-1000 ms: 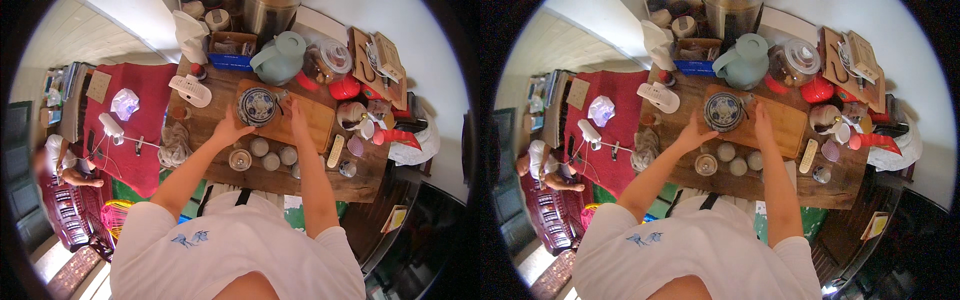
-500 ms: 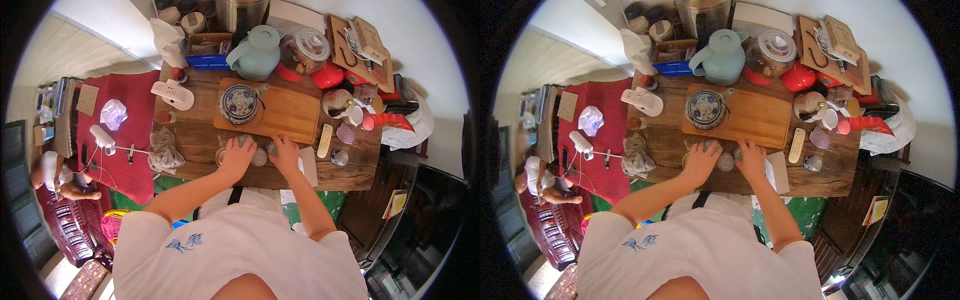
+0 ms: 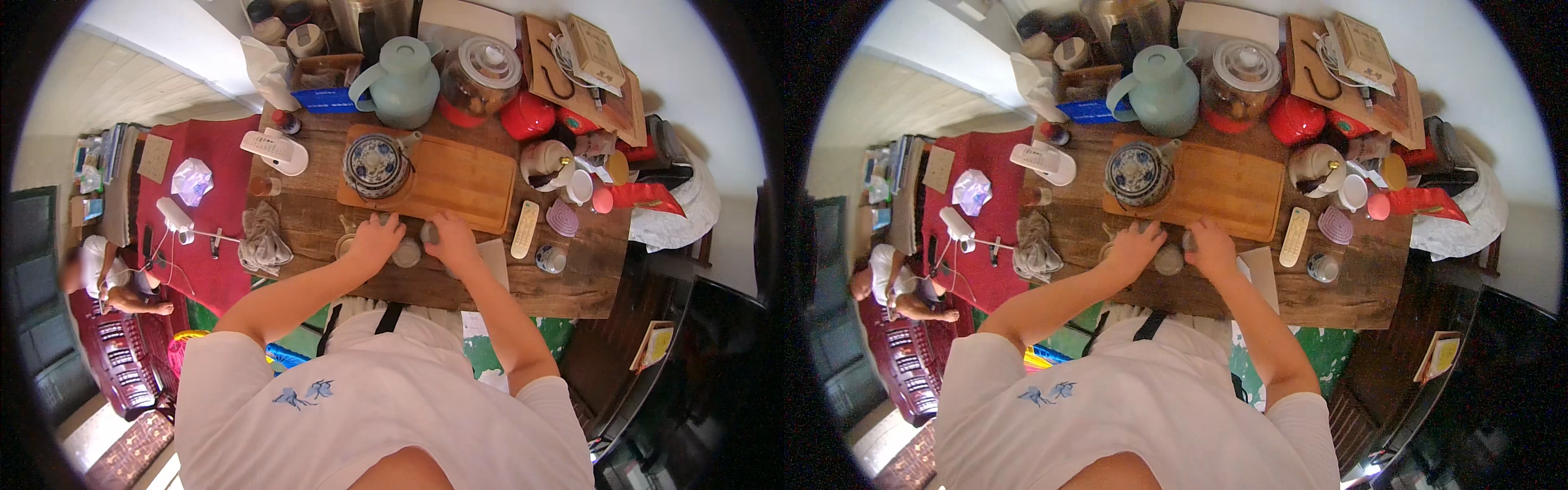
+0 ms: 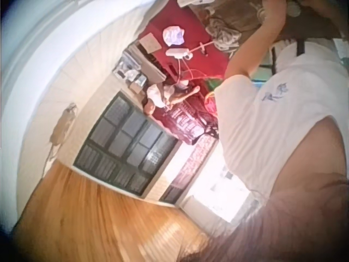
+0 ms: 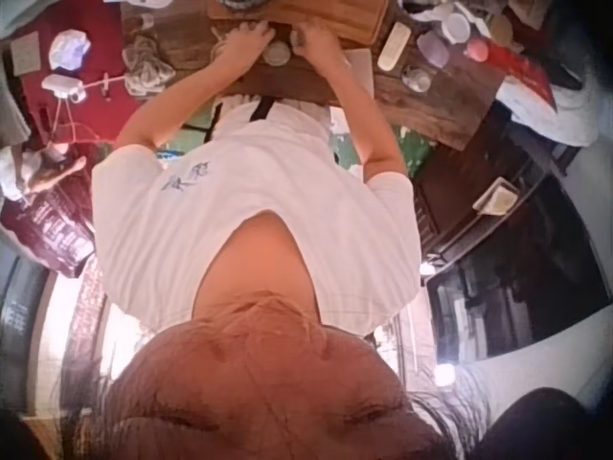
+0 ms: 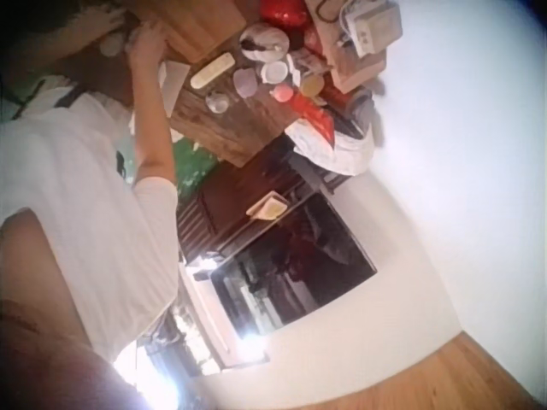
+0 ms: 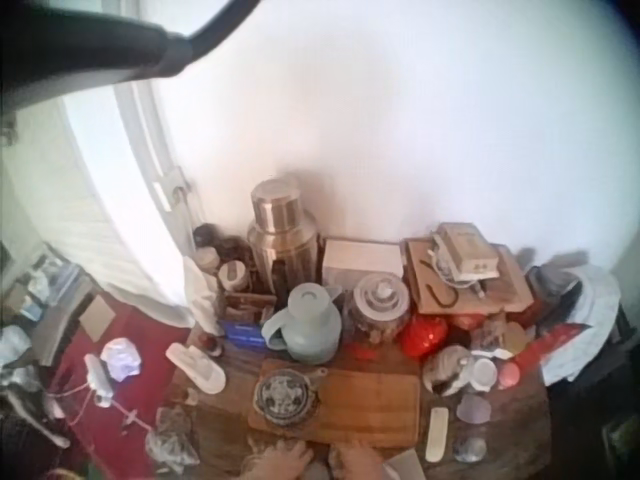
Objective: The person wipes a cluttered wooden table with a cloth, then rearranges various items including a thermos, cups, a cutting board, and a small fan. The person also wipes the table surface after moving items.
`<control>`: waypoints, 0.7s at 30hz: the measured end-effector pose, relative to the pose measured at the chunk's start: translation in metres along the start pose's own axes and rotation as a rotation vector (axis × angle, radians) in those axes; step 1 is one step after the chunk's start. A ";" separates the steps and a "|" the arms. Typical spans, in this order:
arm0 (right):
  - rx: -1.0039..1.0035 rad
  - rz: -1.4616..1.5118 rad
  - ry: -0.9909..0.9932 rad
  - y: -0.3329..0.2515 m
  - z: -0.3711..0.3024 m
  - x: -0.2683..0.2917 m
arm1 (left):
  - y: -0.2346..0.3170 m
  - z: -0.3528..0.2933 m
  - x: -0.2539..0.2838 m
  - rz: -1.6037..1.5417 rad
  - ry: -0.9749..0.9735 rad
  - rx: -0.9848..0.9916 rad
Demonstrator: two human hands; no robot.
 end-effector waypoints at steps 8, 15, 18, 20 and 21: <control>0.101 0.070 0.234 0.037 0.043 0.074 | 0.017 -0.010 0.047 -0.066 0.196 -0.059; 0.252 0.148 0.328 0.069 0.115 0.066 | 0.051 0.046 0.061 -0.019 0.451 0.058; 0.261 0.173 0.301 0.065 0.131 0.066 | 0.052 0.067 0.068 -0.002 0.487 0.110; 0.267 0.194 0.253 0.062 0.136 0.065 | 0.050 0.077 0.070 0.001 0.489 0.165; 0.288 0.189 0.227 0.060 0.137 0.063 | 0.050 0.080 0.067 0.015 0.485 0.170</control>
Point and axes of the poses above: each hand's wrist, its own z-axis towards the middle knuckle, its own x-axis out of the back of the hand, y = z × x, the point moved 7 cm from there along z, towards the middle knuckle, and after that the axes turned 11 degrees about x, right-handed, at the moved point
